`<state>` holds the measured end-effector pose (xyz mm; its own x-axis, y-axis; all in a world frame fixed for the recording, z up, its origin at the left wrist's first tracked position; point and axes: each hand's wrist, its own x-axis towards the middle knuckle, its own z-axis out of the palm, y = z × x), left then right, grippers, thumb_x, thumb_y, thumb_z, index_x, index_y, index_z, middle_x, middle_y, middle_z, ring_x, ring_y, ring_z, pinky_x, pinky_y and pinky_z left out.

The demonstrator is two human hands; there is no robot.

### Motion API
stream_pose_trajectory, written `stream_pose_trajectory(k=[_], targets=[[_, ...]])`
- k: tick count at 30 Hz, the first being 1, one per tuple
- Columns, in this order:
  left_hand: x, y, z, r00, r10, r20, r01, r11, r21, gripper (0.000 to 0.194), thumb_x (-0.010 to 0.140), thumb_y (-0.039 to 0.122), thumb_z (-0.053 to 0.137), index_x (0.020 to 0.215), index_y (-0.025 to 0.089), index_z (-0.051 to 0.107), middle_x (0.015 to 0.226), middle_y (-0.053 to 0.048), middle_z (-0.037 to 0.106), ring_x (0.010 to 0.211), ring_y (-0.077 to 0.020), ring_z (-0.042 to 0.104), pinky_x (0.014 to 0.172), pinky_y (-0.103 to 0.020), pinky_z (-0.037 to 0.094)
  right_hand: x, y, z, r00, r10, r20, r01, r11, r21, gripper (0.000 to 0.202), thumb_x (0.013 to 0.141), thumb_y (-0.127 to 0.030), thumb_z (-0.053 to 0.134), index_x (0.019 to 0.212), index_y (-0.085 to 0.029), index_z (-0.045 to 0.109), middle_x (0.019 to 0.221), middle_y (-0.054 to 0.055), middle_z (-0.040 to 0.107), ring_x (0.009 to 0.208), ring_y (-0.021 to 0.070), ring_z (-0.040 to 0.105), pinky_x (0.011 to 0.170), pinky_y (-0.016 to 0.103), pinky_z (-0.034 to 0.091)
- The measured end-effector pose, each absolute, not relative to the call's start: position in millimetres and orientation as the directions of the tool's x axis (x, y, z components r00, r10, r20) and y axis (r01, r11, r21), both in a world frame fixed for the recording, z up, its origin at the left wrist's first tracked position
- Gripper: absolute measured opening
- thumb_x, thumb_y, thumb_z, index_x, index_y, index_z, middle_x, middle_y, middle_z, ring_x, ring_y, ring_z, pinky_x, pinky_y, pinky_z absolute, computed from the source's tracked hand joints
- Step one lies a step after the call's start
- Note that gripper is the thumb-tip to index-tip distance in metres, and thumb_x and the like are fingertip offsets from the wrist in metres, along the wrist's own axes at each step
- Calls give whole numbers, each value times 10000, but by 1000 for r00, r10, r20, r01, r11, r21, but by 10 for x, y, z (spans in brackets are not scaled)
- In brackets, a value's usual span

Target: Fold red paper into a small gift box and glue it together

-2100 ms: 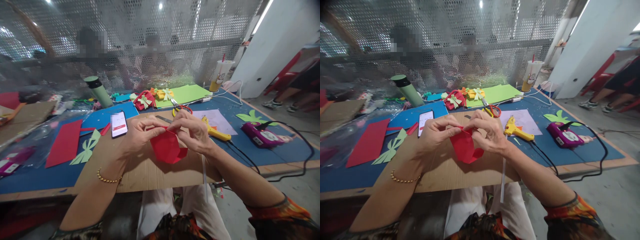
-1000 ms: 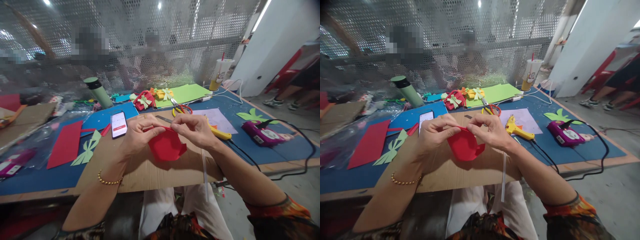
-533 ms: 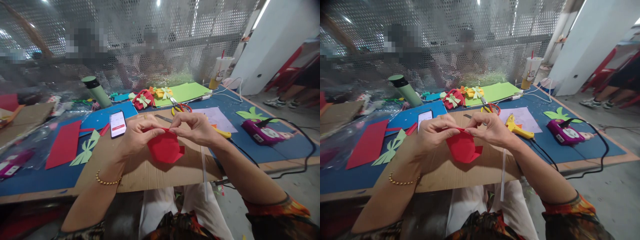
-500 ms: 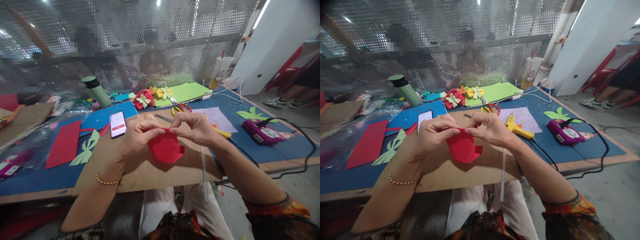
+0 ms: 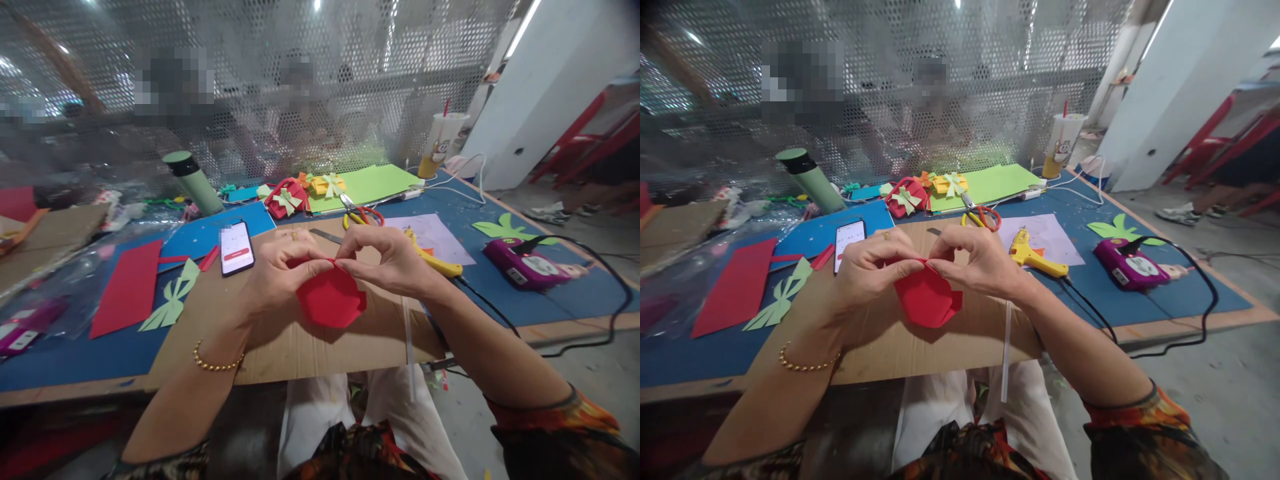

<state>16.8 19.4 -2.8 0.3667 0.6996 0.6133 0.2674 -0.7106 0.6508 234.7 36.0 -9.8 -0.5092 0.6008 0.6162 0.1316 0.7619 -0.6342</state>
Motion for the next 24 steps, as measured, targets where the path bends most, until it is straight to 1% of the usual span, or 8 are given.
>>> stream_pose_trajectory(k=[3,6,9,14,18,21,23,24], targets=[[181,180,-21,364,689,627,279,-722,633,214,935,334,768,756,228,819,688,-26,706,669,-157,613,652,-308,492,2340,359,-108,-512,581,632,143,784,-605,151,936,-222,687,790,-193,665,744,2,696,666,110,586,651,249,474],[197,167,-29,347,688,638,280,-725,629,193,926,275,769,742,230,811,673,-12,698,657,-150,604,651,-305,479,2331,361,-114,-517,558,649,151,806,-572,167,932,-198,671,767,-198,641,723,-2,679,662,116,584,652,256,472],[206,169,-51,336,697,634,272,-716,643,166,908,248,774,746,236,811,682,-11,710,660,-153,611,656,-306,494,2330,361,-115,-523,549,652,166,816,-554,171,925,-192,661,756,-199,632,718,1,668,669,123,593,658,263,474],[215,168,-78,286,750,596,272,-660,700,169,893,290,782,736,235,814,714,-30,730,684,-165,631,634,-305,509,2371,364,-80,-574,579,579,194,783,-591,161,918,-229,657,764,-205,621,742,12,695,692,133,609,660,263,481],[219,154,-68,249,789,562,248,-613,750,152,881,304,793,753,226,825,735,-43,740,685,-169,642,596,-290,503,2441,361,2,-638,586,500,177,744,-645,102,893,-203,643,793,-209,659,766,-2,712,697,129,606,671,261,476],[212,164,-56,251,788,562,253,-614,748,139,873,287,789,754,228,831,732,-40,747,686,-168,645,599,-286,502,2467,353,44,-625,617,477,194,715,-671,220,965,-278,596,767,-220,673,733,-8,699,689,133,592,662,270,450],[204,178,-49,250,777,578,261,-629,732,131,867,264,784,750,231,833,721,-35,748,688,-165,648,615,-285,506,2457,347,39,-594,637,491,202,709,-676,305,1010,-356,580,752,-217,667,699,-6,673,671,133,575,648,274,433],[201,184,-47,254,767,589,261,-640,722,126,864,255,783,751,234,835,716,-33,748,686,-164,649,619,-285,507,2445,346,26,-582,637,506,202,716,-669,318,1014,-390,598,758,-215,667,698,-3,669,671,134,576,650,276,433]])
